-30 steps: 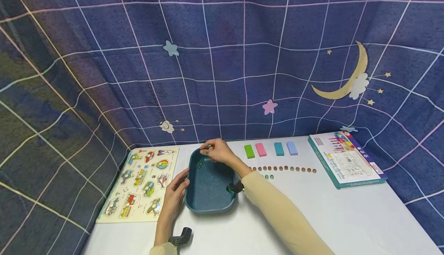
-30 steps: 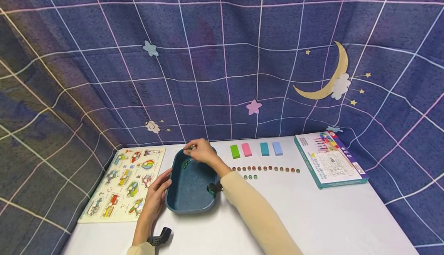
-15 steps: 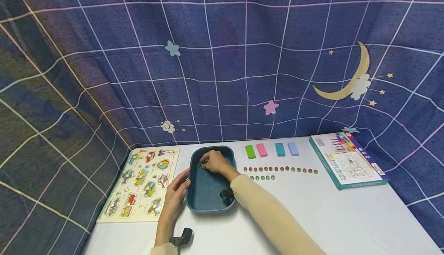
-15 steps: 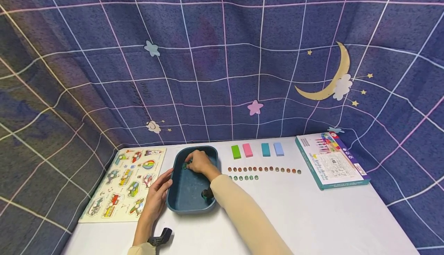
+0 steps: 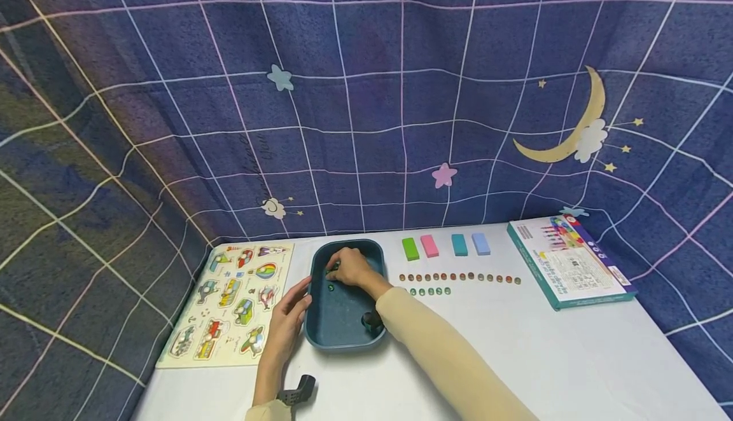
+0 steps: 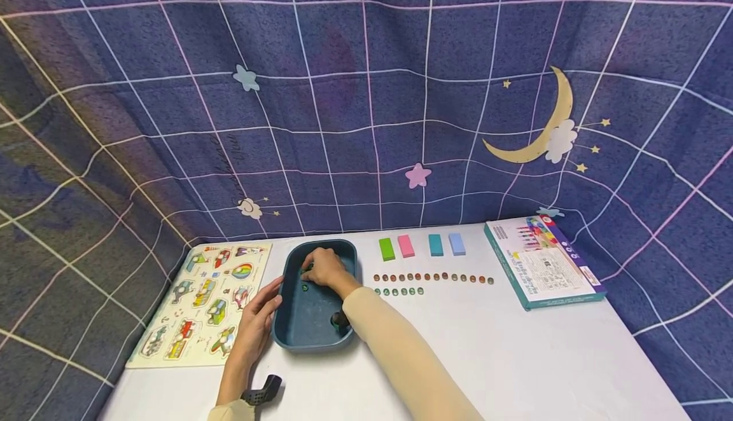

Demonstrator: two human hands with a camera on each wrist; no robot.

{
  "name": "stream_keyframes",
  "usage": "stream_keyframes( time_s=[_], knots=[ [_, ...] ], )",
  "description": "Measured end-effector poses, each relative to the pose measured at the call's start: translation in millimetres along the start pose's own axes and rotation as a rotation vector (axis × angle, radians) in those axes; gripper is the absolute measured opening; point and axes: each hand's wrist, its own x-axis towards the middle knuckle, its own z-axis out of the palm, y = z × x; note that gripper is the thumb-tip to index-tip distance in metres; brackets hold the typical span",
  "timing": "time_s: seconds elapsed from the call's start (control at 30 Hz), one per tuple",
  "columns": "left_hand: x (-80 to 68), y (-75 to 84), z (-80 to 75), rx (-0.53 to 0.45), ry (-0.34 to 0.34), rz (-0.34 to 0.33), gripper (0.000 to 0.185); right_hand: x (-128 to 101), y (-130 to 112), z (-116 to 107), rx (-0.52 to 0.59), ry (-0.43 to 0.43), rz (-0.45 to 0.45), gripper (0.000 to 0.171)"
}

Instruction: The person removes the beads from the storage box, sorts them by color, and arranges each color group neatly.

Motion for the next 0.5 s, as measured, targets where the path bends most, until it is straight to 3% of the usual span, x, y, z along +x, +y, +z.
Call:
stream_keyframes(
  time_s=[0.17, 0.37, 0.5],
  knots=[
    [1.7, -0.9, -1.7, -0.001, -0.006, 0.008, 0.049, 2, 0, 0, 0.05, 0.008, 0.002, 0.017],
    [1.7, -2.6, -1.6, -0.005, 0.0, 0.003, 0.049, -2, -1, -12, 0.423, -0.055, 0.062, 0.019],
    [2.6, -1.6, 0.4, -0.004, 0.01, -0.004, 0.049, -11, 1, -36, 0.619, -0.113, 0.044, 0.025]
  ],
)
